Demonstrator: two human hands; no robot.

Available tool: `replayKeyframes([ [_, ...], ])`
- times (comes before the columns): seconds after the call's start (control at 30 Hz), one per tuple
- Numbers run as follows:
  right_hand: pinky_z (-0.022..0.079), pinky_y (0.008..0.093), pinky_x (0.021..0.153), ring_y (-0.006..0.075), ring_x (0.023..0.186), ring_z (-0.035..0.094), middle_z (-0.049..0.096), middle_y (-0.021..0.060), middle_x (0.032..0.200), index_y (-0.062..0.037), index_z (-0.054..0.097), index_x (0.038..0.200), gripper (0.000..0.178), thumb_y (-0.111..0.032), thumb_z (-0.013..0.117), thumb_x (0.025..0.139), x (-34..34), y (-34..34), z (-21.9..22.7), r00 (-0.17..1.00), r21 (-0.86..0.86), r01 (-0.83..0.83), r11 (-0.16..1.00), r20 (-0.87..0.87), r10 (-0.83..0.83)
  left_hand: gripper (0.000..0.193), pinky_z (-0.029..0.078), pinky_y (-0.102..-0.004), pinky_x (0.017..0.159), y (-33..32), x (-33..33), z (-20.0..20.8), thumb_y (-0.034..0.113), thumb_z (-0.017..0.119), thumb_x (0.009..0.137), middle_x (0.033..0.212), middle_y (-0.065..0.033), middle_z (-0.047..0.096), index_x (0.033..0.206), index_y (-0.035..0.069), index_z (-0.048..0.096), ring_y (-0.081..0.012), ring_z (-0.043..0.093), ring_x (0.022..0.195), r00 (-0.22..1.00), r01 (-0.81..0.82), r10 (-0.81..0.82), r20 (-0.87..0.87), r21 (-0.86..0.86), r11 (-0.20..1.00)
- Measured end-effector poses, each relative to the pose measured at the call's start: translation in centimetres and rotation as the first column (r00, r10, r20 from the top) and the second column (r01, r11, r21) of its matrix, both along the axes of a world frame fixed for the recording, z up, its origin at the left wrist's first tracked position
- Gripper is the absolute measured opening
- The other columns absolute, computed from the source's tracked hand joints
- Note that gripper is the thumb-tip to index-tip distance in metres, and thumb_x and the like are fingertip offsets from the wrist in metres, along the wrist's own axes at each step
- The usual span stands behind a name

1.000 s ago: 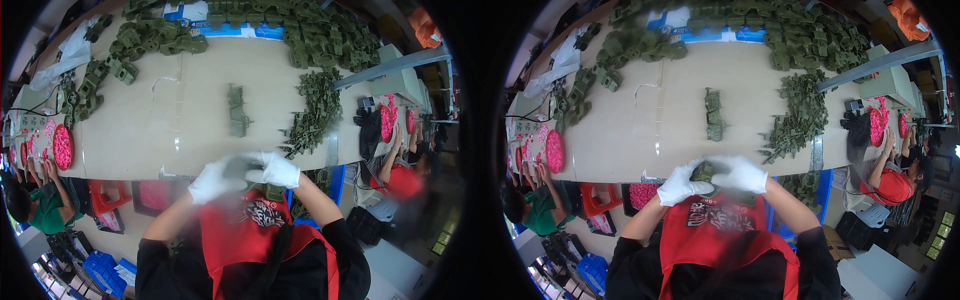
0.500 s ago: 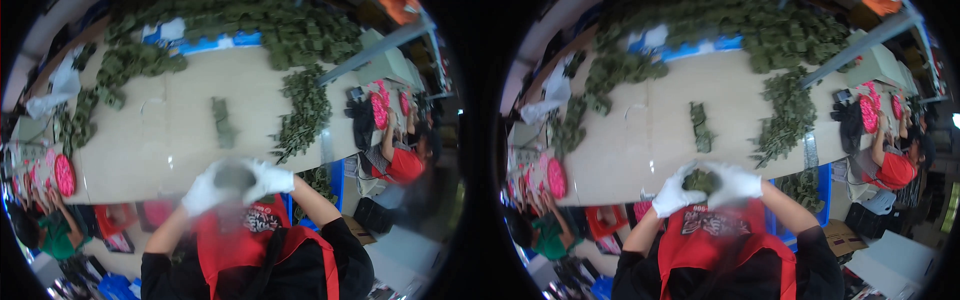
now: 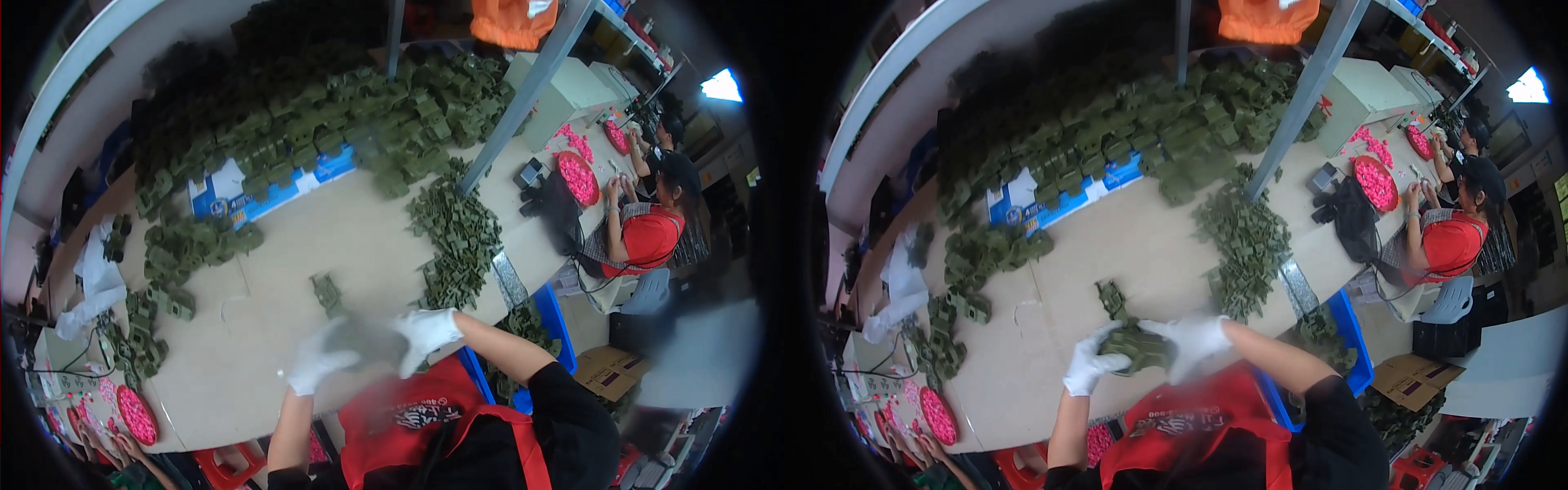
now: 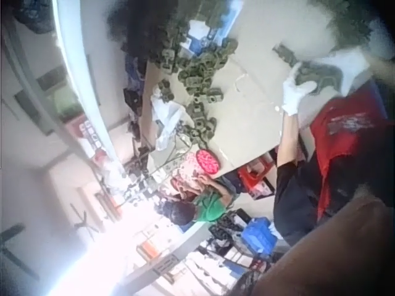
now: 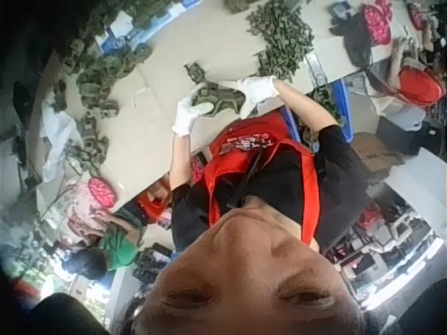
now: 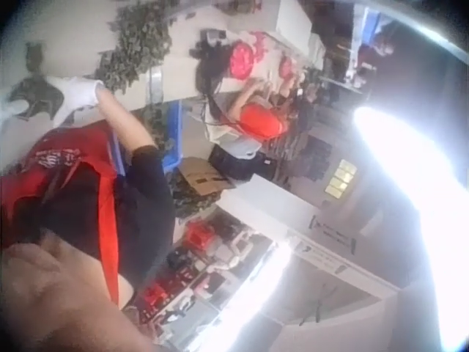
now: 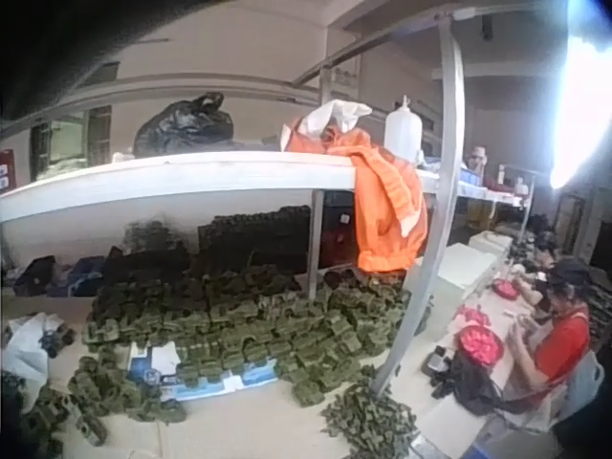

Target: The person assembles toy vehicles by picking up plastic vehicle components from the table and fitting them together by hand.

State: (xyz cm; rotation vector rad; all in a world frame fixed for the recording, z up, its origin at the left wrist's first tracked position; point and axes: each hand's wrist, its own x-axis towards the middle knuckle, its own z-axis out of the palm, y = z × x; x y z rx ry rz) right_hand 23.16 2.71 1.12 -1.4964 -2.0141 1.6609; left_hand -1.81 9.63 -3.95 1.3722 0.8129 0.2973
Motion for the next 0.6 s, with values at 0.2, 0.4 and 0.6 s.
replayKeyframes([
  [0.2, 0.052, 0.0335, 0.078, 0.0161, 0.091, 0.065, 0.064, 0.0040, 0.105, -0.0089, 0.049, 0.132, 0.069, -0.025, 0.080, 0.073, 6.1, 2.3, -4.7, 0.768, -0.399, 0.428, 0.811, -0.313, -0.560, 0.072, 0.043, -0.0417, 0.096, 7.4, 7.0, -1.2, 0.028, 0.069, 0.083, 0.127, -0.0128, 0.054, 0.143, 0.004, 0.036, -0.0255, 0.052, 0.116, 0.849, -0.310, 0.469, 0.242, -0.490, 0.814],
  [0.4, 0.047, 0.0479, 0.088, 0.0210, 0.105, 0.059, 0.063, 0.0073, 0.114, -0.0110, 0.048, 0.132, 0.059, -0.017, 0.073, 0.079, 18.9, 15.0, -5.4, -0.186, -0.501, 0.859, 0.101, -0.490, -0.852, 0.054, 0.050, -0.0346, 0.080, 8.7, 10.4, -1.9, 0.017, 0.068, 0.084, 0.116, -0.0098, 0.059, 0.133, 0.005, 0.049, -0.0222, 0.059, 0.102, 0.645, -0.738, 0.764, 0.025, -0.243, 0.630],
  [0.6, 0.034, 0.0513, 0.099, 0.0215, 0.113, 0.054, 0.059, 0.0059, 0.125, -0.0145, 0.022, 0.148, 0.089, -0.008, 0.074, 0.076, 31.3, 31.9, -3.0, -0.258, -0.219, 0.963, -0.156, -0.589, -0.766, 0.024, 0.047, -0.0246, 0.059, 5.0, 8.8, -7.9, 0.002, 0.066, 0.081, 0.081, -0.0027, 0.058, 0.104, 0.003, 0.061, -0.0109, 0.056, 0.069, 0.565, -0.805, 0.824, -0.053, -0.256, 0.535],
])
